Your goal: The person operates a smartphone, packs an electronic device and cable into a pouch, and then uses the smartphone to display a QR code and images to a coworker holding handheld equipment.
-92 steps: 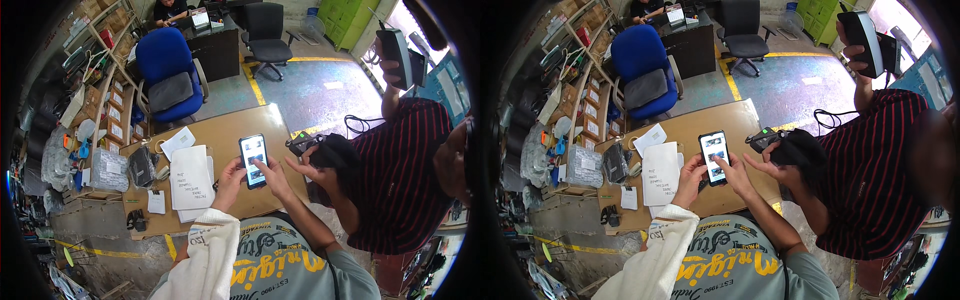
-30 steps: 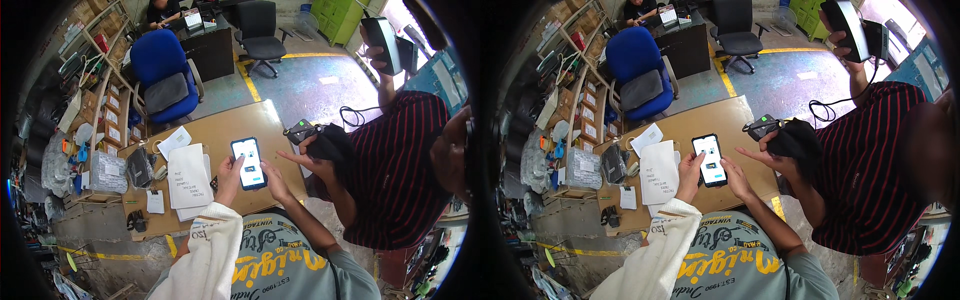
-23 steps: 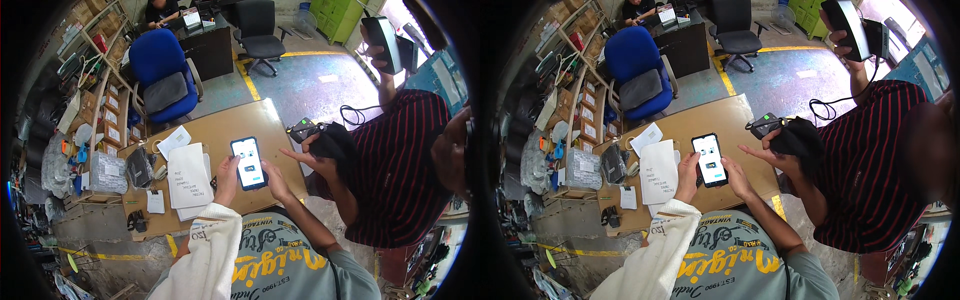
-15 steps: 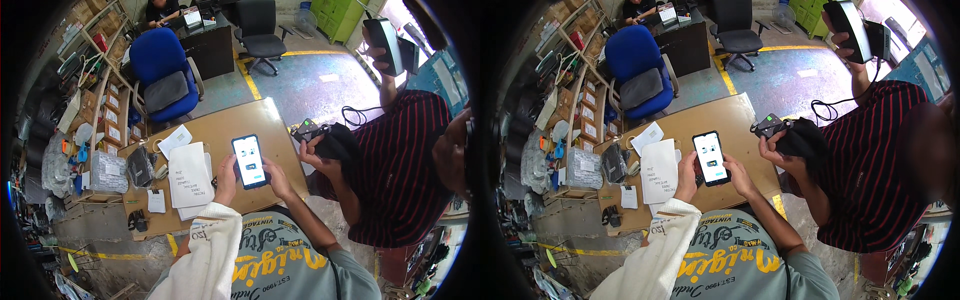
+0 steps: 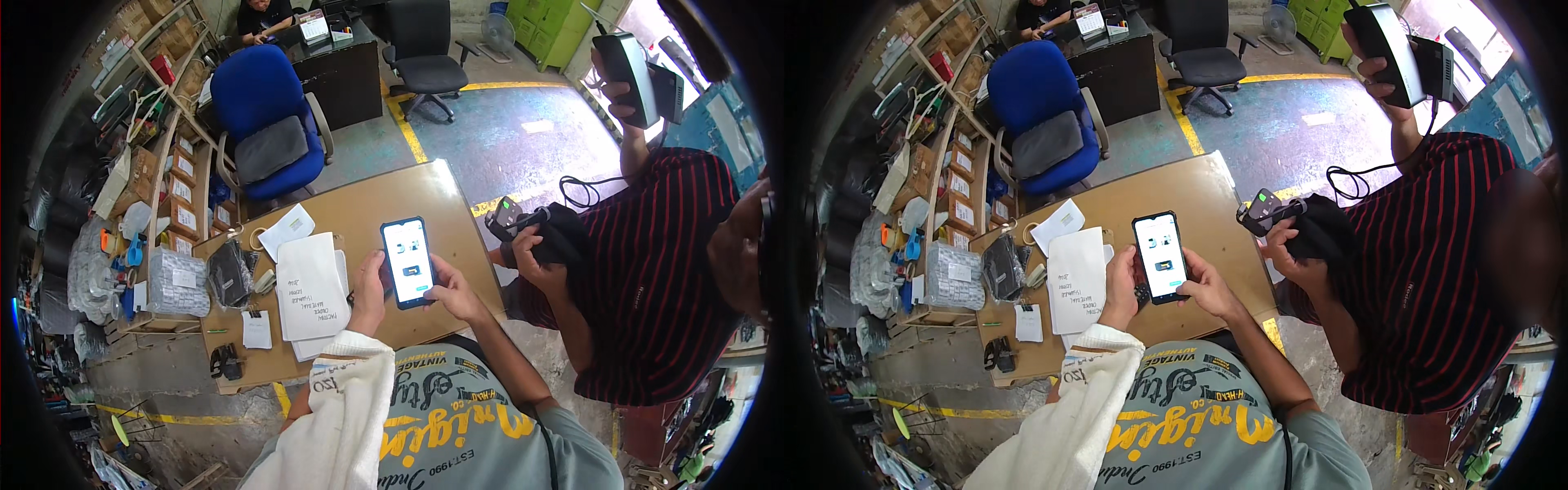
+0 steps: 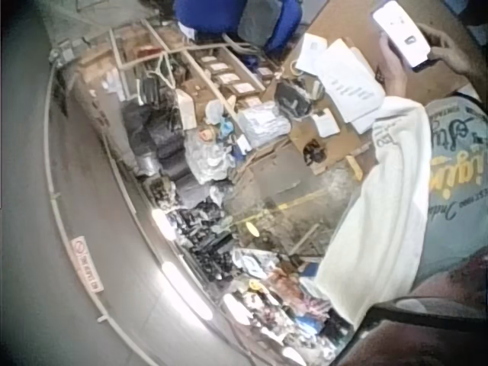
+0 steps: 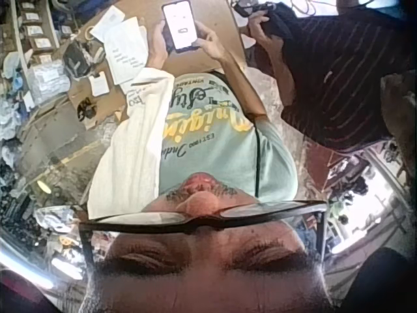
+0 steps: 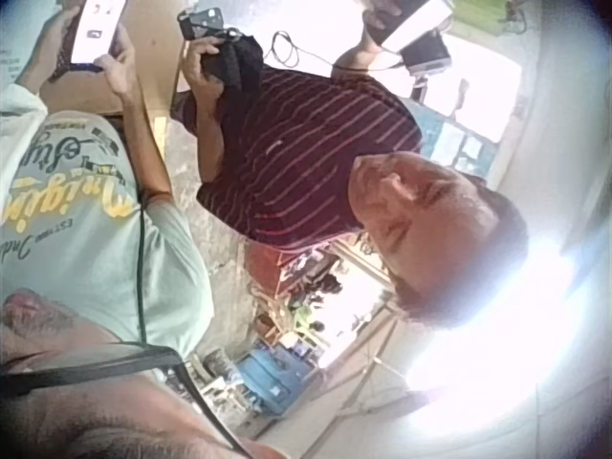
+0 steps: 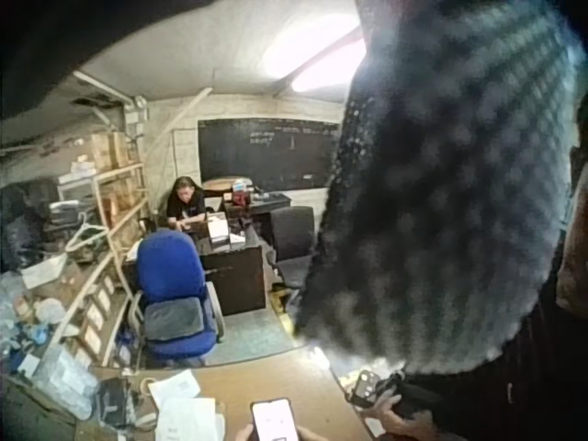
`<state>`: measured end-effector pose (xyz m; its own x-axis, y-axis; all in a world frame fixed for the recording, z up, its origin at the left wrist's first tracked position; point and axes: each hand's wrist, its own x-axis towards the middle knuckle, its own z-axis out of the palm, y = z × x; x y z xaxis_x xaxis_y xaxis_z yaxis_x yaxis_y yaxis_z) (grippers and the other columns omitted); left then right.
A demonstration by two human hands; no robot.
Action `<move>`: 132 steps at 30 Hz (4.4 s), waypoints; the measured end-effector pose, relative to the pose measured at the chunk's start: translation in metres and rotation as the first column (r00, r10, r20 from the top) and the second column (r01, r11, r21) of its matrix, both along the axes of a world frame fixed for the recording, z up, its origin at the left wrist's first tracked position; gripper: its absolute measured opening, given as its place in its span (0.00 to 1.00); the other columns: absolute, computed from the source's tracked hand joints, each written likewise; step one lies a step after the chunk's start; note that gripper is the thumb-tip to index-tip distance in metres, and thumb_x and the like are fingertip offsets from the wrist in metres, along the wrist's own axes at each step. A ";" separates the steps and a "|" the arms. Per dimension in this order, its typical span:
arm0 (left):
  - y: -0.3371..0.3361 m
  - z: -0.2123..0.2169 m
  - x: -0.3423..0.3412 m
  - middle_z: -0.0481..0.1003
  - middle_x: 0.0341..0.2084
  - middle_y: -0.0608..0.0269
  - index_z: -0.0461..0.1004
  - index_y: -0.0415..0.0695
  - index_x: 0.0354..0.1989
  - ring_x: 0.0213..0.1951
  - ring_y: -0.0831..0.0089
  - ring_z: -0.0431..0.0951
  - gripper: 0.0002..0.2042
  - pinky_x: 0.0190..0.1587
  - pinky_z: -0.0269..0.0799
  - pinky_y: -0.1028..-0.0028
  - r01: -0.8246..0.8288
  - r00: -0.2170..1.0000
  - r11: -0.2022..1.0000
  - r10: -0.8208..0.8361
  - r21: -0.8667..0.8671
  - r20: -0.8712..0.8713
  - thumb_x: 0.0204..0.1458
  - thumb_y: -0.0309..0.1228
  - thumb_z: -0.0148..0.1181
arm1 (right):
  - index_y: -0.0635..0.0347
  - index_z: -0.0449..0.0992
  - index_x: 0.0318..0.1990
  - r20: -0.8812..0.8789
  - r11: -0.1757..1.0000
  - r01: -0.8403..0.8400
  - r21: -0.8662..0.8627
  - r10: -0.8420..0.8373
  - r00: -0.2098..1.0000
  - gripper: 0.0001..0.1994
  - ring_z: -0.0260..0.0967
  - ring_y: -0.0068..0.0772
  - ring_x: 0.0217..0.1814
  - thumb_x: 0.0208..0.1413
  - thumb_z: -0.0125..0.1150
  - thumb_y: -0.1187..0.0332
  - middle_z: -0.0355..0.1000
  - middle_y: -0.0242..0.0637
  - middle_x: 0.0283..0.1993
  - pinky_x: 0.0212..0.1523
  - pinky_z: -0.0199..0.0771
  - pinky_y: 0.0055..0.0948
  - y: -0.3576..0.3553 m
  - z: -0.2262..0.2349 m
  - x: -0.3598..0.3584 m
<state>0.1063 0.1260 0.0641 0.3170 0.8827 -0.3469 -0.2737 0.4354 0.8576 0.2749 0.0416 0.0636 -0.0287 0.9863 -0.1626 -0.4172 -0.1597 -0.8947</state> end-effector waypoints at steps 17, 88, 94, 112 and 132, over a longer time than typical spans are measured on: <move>0.003 0.002 0.002 0.72 0.29 0.66 0.77 0.46 0.39 0.33 0.78 0.65 0.16 0.39 0.57 0.75 -0.017 0.999 0.999 0.016 0.035 0.027 0.67 0.41 0.44 | 0.61 0.59 0.74 0.032 0.999 -0.021 0.032 0.020 0.999 0.41 0.71 0.25 0.41 0.47 0.53 0.87 0.76 0.41 0.54 0.28 0.73 0.18 0.004 -0.002 0.005; 0.052 0.378 0.306 0.73 0.51 0.57 0.70 0.45 0.63 0.48 0.60 0.74 0.34 0.50 0.71 0.60 0.410 0.889 -0.347 0.358 0.843 -0.285 0.47 0.46 0.70 | 0.60 0.67 0.64 -0.075 0.868 0.482 -0.117 -0.492 0.868 0.22 0.70 0.18 0.38 0.69 0.51 0.57 0.75 0.33 0.47 0.39 0.67 0.18 -0.097 -0.021 0.039; 0.065 0.367 0.347 0.75 0.48 0.57 0.70 0.43 0.63 0.46 0.61 0.74 0.38 0.49 0.67 0.57 0.419 0.825 -0.426 0.547 0.802 -0.141 0.45 0.51 0.71 | 0.57 0.68 0.64 -0.148 0.835 0.517 -0.191 -0.545 0.826 0.22 0.70 0.20 0.40 0.69 0.51 0.56 0.74 0.33 0.47 0.40 0.67 0.19 -0.112 -0.021 0.048; 0.091 0.336 0.395 0.74 0.41 0.61 0.73 0.42 0.59 0.41 0.65 0.72 0.40 0.44 0.62 0.61 0.557 0.675 -0.383 0.726 0.737 -0.133 0.37 0.54 0.75 | 0.60 0.65 0.68 -0.099 0.900 0.425 -0.101 -0.434 0.896 0.25 0.70 0.17 0.43 0.69 0.54 0.57 0.74 0.33 0.50 0.41 0.68 0.15 -0.113 -0.014 0.047; 0.124 0.318 0.330 0.73 0.45 0.58 0.73 0.45 0.52 0.45 0.58 0.71 0.32 0.49 0.60 0.58 0.450 0.725 -0.372 0.683 0.811 -0.089 0.37 0.45 0.73 | 0.60 0.66 0.66 -0.191 0.885 0.465 -0.024 -0.461 0.867 0.22 0.69 0.11 0.35 0.70 0.53 0.62 0.75 0.28 0.43 0.35 0.68 0.10 -0.119 -0.020 0.059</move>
